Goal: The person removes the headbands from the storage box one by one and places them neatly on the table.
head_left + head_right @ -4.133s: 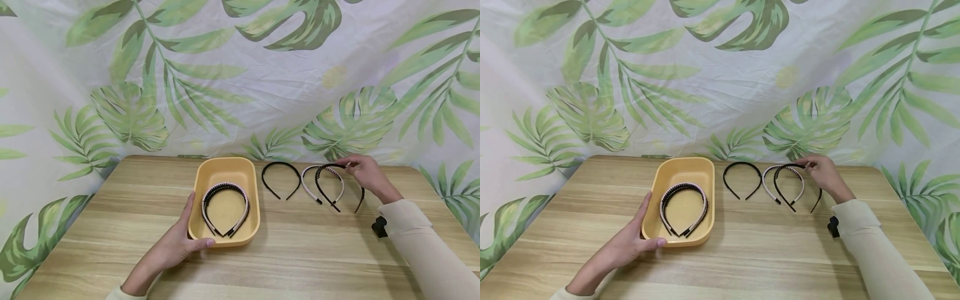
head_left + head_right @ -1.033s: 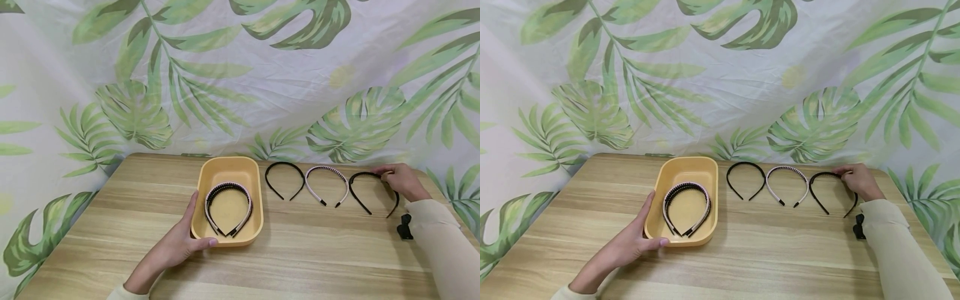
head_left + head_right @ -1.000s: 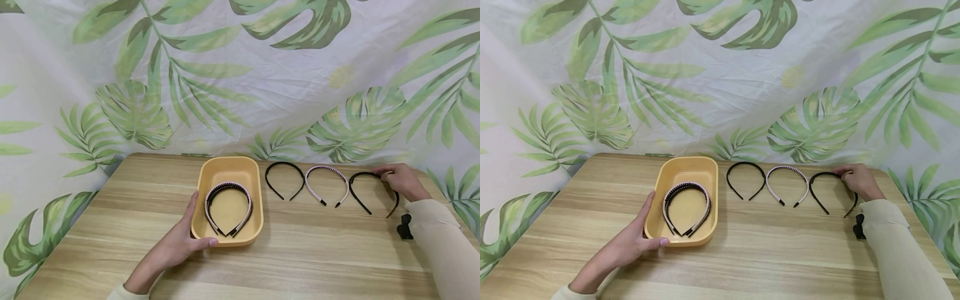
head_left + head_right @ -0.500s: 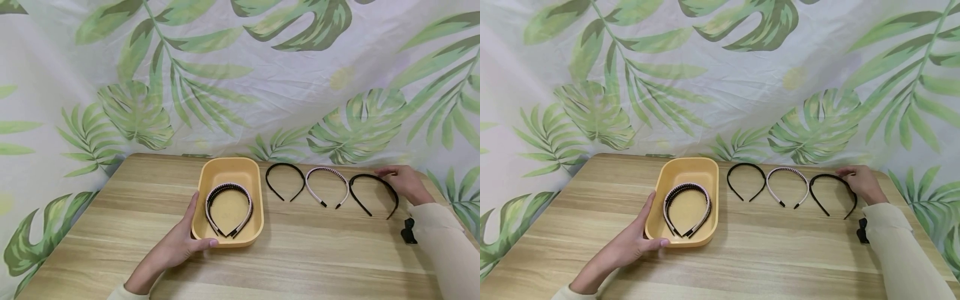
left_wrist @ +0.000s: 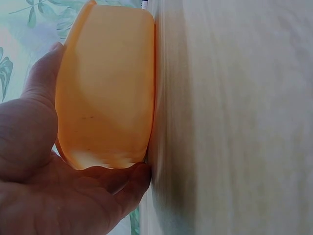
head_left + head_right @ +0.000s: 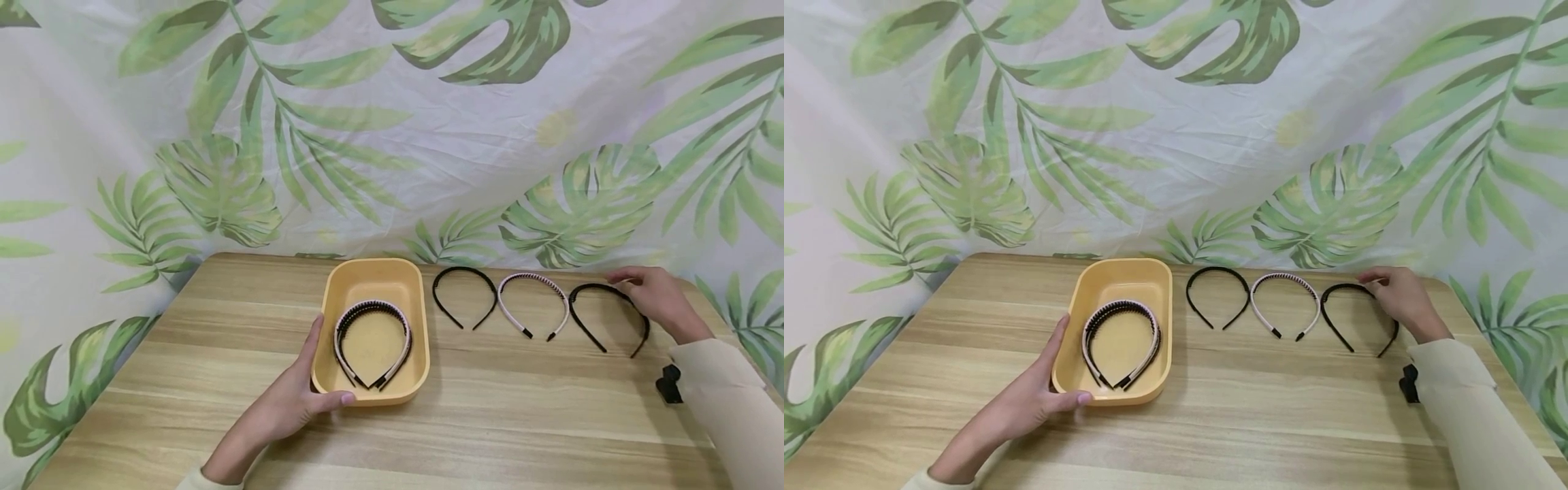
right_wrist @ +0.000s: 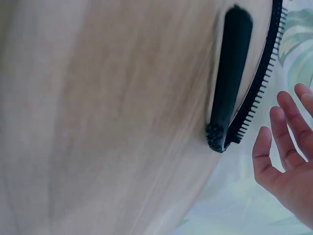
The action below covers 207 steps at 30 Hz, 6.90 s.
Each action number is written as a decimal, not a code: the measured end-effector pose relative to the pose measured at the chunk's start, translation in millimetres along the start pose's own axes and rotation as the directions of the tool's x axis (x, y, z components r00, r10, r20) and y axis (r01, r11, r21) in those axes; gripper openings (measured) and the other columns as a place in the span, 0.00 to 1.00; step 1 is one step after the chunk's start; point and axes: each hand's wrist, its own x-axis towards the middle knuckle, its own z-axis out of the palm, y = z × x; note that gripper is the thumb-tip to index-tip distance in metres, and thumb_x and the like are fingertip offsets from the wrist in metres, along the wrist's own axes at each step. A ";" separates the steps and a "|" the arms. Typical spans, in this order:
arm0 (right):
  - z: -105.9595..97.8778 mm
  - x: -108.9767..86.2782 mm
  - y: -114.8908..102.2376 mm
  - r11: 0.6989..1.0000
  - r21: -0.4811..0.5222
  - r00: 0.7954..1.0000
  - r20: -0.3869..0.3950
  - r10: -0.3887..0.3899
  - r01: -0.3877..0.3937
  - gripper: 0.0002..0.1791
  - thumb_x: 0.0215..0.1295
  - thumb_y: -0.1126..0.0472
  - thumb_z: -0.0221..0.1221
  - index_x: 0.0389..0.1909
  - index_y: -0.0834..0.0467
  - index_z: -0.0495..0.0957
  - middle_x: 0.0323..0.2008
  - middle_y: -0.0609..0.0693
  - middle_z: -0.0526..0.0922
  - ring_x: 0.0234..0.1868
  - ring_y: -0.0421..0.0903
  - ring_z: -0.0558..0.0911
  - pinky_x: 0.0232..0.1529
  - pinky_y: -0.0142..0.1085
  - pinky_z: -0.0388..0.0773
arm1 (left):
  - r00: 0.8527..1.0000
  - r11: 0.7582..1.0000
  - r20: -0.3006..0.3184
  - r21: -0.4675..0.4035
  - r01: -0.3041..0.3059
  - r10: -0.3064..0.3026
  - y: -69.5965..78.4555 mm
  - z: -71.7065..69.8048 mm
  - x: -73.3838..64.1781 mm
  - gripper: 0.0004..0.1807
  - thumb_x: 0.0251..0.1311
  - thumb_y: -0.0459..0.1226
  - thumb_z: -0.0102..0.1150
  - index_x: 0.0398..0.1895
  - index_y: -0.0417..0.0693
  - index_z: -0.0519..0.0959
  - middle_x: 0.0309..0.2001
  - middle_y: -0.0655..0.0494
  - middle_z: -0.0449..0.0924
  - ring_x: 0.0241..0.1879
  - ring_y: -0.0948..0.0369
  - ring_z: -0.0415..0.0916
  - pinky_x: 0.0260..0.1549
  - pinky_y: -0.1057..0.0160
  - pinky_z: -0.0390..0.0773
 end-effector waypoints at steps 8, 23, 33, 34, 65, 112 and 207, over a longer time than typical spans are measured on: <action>2.7 -4.8 -17.8 0.998 0.014 0.998 -0.011 -0.059 0.059 0.18 0.81 0.65 0.50 0.60 0.70 0.80 0.59 0.74 0.81 0.60 0.76 0.76 0.52 0.64 0.76 | 1.000 0.999 -0.008 0.030 0.014 -0.014 0.7 1.1 0.8 0.74 0.56 0.50 0.79 0.85 0.62 0.24 0.85 0.36 0.38 0.72 0.45 0.67 0.72 0.41 0.62; 8.9 -18.0 -68.6 0.986 0.066 0.987 -0.059 -0.152 0.156 0.16 0.81 0.63 0.53 0.59 0.65 0.83 0.58 0.68 0.84 0.57 0.67 0.82 0.50 0.57 0.81 | 0.999 0.997 0.033 0.062 0.040 -0.042 3.7 -2.5 1.8 0.74 0.57 0.53 0.77 0.85 0.60 0.22 0.83 0.30 0.43 0.72 0.45 0.68 0.72 0.41 0.63; 17.8 -28.1 -96.8 0.969 0.083 0.969 -0.106 -0.224 0.233 0.12 0.77 0.66 0.58 0.54 0.63 0.86 0.57 0.64 0.86 0.54 0.60 0.84 0.50 0.37 0.81 | 0.999 0.997 0.031 0.068 0.020 -0.022 4.6 -2.6 1.8 0.75 0.56 0.53 0.78 0.85 0.61 0.23 0.81 0.28 0.48 0.67 0.48 0.74 0.69 0.42 0.67; 18.9 -28.8 -99.2 0.968 0.085 0.968 -0.107 -0.226 0.236 0.12 0.77 0.66 0.58 0.54 0.62 0.86 0.57 0.63 0.86 0.54 0.60 0.84 0.49 0.34 0.80 | 0.999 0.997 0.031 0.073 0.010 -0.012 4.9 -3.0 1.8 0.75 0.56 0.53 0.78 0.85 0.60 0.23 0.81 0.28 0.48 0.67 0.48 0.74 0.69 0.42 0.68; 50.3 -51.1 -161.1 0.920 0.193 0.940 -0.080 -0.330 0.340 0.14 0.74 0.68 0.61 0.57 0.58 0.86 0.57 0.56 0.87 0.47 0.48 0.86 0.47 0.36 0.80 | 1.000 0.995 0.031 0.096 0.000 -0.003 7.3 -5.7 1.8 0.75 0.54 0.53 0.79 0.86 0.60 0.24 0.77 0.28 0.60 0.58 0.56 0.81 0.64 0.48 0.73; 112.0 -39.3 -255.5 0.822 0.382 0.902 -0.086 -0.423 0.422 0.17 0.66 0.71 0.66 0.56 0.64 0.83 0.53 0.60 0.87 0.52 0.57 0.85 0.45 0.43 0.83 | 0.999 0.995 0.043 0.101 -0.010 0.006 3.1 -8.2 0.2 0.75 0.55 0.53 0.78 0.85 0.56 0.23 0.77 0.25 0.58 0.60 0.54 0.79 0.66 0.45 0.72; 179.7 24.8 -300.7 0.799 0.015 0.782 0.193 -0.592 0.601 0.22 0.71 0.68 0.64 0.64 0.57 0.81 0.56 0.55 0.87 0.59 0.52 0.83 0.60 0.47 0.80 | 0.995 0.988 0.037 0.120 -0.096 0.092 5.5 -5.2 1.6 0.73 0.57 0.52 0.77 0.86 0.52 0.25 0.78 0.26 0.58 0.62 0.51 0.79 0.64 0.45 0.75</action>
